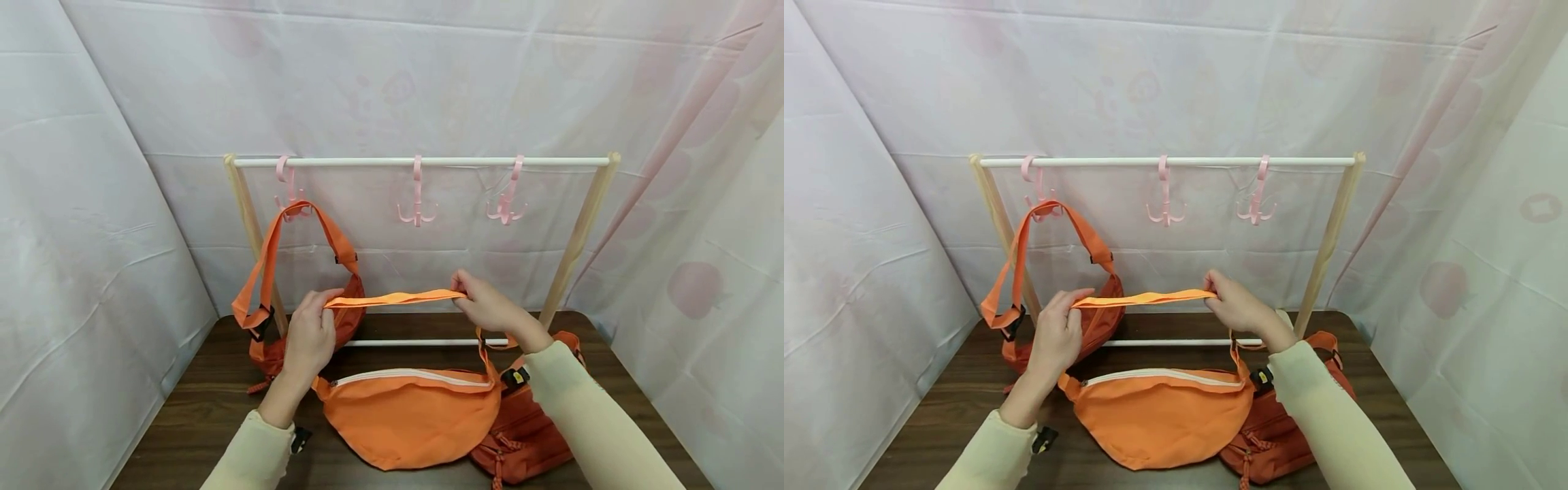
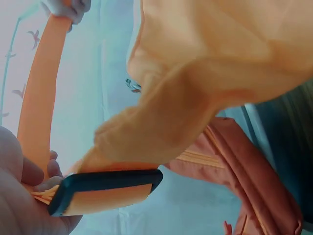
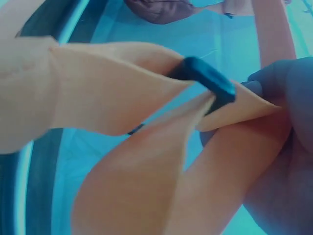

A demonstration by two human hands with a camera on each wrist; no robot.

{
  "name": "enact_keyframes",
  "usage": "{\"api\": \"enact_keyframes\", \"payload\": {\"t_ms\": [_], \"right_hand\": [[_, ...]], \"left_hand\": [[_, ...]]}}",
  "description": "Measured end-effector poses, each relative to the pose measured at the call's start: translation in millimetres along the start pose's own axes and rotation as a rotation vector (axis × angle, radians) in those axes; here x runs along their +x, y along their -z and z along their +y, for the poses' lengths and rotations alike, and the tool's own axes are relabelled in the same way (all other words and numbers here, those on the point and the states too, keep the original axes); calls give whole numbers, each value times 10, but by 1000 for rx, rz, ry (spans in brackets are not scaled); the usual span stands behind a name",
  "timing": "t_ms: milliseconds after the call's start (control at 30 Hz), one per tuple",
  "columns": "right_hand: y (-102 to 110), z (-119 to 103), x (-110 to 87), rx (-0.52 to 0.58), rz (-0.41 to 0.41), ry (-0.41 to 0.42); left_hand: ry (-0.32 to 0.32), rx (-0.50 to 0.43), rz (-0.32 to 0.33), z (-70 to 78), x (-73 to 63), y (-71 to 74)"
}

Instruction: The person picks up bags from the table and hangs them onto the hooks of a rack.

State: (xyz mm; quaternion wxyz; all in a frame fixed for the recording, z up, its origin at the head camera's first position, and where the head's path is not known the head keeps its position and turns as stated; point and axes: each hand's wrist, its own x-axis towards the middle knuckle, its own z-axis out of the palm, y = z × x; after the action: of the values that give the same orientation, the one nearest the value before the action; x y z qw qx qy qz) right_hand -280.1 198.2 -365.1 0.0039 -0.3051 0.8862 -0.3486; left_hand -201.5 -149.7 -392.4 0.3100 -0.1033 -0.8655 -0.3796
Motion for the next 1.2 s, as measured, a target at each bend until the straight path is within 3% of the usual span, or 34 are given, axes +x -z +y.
{"api": "enact_keyframes", "payload": {"t_ms": [200, 400, 600, 967, 1200], "right_hand": [[173, -150, -60, -16, -39, 6], [314, -285, -69, 20, 4, 53], [346, -356, -75, 25, 58, 104], [382, -463, 2, -43, 311, 233], [456, -586, 93, -69, 480, 266]], "left_hand": [[-27, 22, 31, 0, 34, 102], [-53, 21, 84, 8, 80, 193], [-47, 29, 81, 41, 99, 247], [-101, 74, 122, 124, 190, 292], [-146, 85, 148, 214, 259, 291]]}}
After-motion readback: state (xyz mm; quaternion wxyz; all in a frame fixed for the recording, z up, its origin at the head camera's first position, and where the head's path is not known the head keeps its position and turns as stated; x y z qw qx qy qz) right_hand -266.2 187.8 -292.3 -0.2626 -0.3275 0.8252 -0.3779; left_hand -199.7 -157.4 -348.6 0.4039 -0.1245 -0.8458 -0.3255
